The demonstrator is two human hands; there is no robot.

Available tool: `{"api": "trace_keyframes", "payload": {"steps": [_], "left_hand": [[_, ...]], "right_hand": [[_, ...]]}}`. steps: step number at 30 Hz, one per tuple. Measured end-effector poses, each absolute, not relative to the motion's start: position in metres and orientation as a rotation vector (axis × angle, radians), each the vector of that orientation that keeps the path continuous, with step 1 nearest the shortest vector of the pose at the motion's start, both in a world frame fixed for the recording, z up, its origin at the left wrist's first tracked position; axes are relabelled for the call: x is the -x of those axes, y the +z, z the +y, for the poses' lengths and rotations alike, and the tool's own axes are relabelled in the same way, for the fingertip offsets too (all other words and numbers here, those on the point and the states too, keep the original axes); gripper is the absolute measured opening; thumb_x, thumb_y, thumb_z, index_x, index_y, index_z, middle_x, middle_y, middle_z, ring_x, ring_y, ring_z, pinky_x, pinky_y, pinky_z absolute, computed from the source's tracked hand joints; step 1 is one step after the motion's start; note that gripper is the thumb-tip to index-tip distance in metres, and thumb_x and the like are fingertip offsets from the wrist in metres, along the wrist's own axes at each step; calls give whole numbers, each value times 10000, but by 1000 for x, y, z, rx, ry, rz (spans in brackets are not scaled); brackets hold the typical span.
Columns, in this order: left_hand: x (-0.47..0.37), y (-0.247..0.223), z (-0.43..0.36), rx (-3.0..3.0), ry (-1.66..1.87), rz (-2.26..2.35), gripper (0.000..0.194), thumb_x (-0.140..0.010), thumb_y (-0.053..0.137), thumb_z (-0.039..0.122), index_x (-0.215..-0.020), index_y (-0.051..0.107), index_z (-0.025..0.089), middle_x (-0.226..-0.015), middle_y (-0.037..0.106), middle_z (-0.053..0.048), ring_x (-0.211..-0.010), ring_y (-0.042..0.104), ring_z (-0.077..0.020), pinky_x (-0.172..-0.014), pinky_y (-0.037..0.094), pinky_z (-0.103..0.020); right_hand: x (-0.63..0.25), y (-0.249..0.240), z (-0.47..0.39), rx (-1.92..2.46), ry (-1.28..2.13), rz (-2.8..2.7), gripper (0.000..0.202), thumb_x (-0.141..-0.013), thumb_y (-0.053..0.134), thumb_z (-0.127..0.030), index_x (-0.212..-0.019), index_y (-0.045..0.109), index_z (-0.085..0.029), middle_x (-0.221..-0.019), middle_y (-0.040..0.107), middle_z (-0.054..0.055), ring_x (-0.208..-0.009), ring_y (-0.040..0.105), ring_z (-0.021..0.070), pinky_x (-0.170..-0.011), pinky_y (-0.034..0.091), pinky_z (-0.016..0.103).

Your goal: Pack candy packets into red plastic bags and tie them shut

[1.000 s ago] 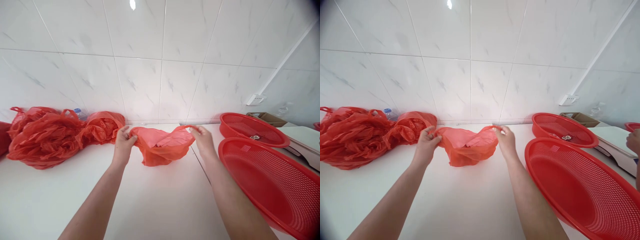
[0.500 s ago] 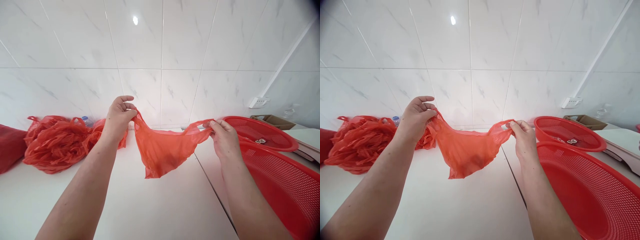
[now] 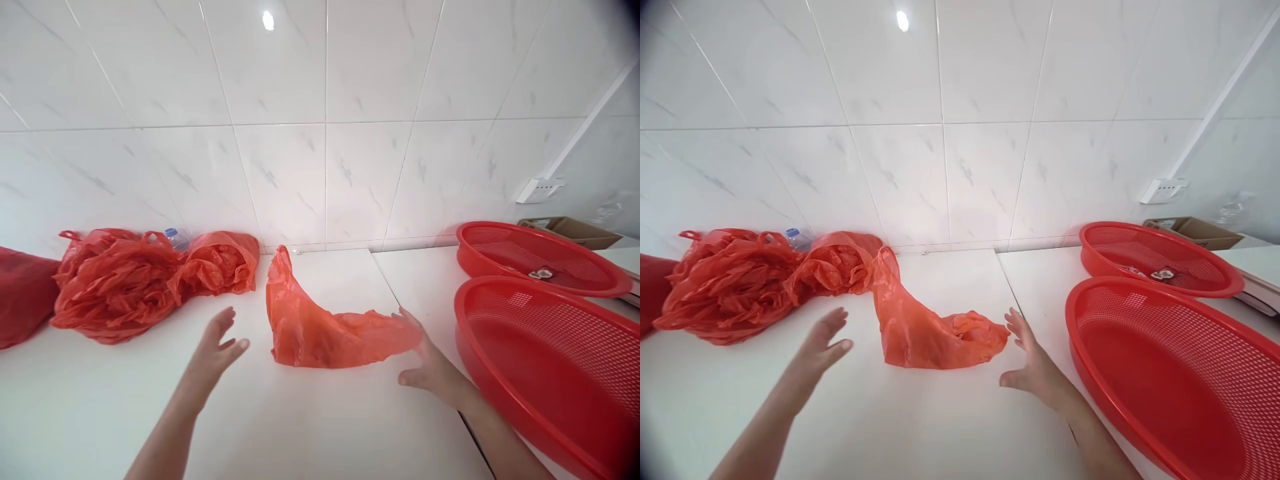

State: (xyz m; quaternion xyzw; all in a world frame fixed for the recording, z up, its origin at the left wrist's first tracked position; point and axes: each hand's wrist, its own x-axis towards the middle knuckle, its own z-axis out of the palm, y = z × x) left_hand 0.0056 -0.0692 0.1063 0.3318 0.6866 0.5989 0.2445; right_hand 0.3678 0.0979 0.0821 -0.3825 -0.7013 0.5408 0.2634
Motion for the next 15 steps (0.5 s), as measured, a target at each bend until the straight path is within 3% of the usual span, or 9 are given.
{"api": "trace_keyframes", "payload": {"steps": [2,4,7,8,10,15], "left_hand": [[-26,91,-55,-843,1622,1767,778,-558,829,319,-1254,484,280,-1421,409,-126,-1346,307,-348,-994,379,-457],[-50,88,-37,-851,1717,1514,797,-527,845,249,-1247,504,263,-1367,479,-134,-1308,375,-353,-951,432,-420],[-76,93,-11,-863,1688,1275,596,-570,824,237,-1122,600,207,-1173,630,-132,-1124,563,-328,-869,490,-382],[-79,96,-3,-824,1666,1244,482,-608,803,265,-1051,631,185,-1089,668,-128,-1045,609,-313,-837,503,-375],[-77,99,11,-677,1699,1173,309,-676,755,318,-926,654,168,-948,704,-107,-910,661,-280,-769,523,-356],[-66,94,46,-329,1844,871,273,-723,716,335,-931,637,176,-930,710,-81,-882,676,-240,-759,549,-338]], "right_hand": [[-347,84,94,1016,1489,-1881,1154,-539,812,-308,-1459,121,-396,-1540,176,86,-1389,228,317,-909,479,478],[-320,92,92,878,1532,-1818,1119,-552,811,-313,-1456,154,-380,-1515,251,92,-1364,291,302,-895,493,452],[-284,109,95,702,1676,-1696,712,-614,783,-378,-1260,522,-235,-1212,606,116,-1112,569,303,-871,493,447],[-276,115,98,682,1745,-1648,540,-632,771,-401,-1106,622,-189,-1051,677,108,-989,628,296,-848,496,446],[-267,124,107,647,1874,-1477,349,-667,745,-426,-887,677,-163,-853,711,83,-836,663,274,-802,505,429],[-261,125,137,440,1942,-1046,300,-688,727,-394,-921,658,-220,-943,715,44,-884,664,246,-819,506,384]]}}
